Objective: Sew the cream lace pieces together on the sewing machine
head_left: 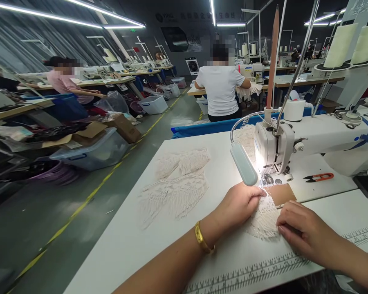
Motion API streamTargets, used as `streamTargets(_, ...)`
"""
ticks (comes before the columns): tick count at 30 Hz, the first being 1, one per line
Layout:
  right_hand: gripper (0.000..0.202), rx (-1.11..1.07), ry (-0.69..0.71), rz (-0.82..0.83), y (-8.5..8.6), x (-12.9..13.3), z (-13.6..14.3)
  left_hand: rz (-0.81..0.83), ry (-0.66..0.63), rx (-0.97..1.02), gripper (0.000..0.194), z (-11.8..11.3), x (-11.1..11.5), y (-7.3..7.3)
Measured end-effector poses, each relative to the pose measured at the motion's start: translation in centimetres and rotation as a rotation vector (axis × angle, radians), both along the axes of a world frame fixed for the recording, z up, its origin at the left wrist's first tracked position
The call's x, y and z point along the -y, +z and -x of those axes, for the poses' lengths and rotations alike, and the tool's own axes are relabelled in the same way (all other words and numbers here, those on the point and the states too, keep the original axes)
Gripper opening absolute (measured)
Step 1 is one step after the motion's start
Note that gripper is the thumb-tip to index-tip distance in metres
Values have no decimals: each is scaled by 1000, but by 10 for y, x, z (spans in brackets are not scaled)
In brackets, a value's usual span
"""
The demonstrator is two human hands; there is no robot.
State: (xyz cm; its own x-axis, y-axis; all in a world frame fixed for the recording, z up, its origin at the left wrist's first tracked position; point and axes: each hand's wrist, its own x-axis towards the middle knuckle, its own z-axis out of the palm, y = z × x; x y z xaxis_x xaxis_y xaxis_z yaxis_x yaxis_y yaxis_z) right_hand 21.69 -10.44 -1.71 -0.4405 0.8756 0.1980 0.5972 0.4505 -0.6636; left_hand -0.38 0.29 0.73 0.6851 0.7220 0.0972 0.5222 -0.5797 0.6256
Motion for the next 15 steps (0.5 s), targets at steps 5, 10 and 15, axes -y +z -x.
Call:
streamTargets(5, 16, -27, -10, 54, 2, -3, 1, -19, 4, -25, 37, -2, -1, -2)
streamTargets(10, 16, 16, -11, 129, 8, -7, 0, -15, -26, -29, 38, -3, -2, -4)
streamTargets(15, 18, -12, -34, 213, 14, -9, -2, -13, -30, 3, 41, -2, -2, -6)
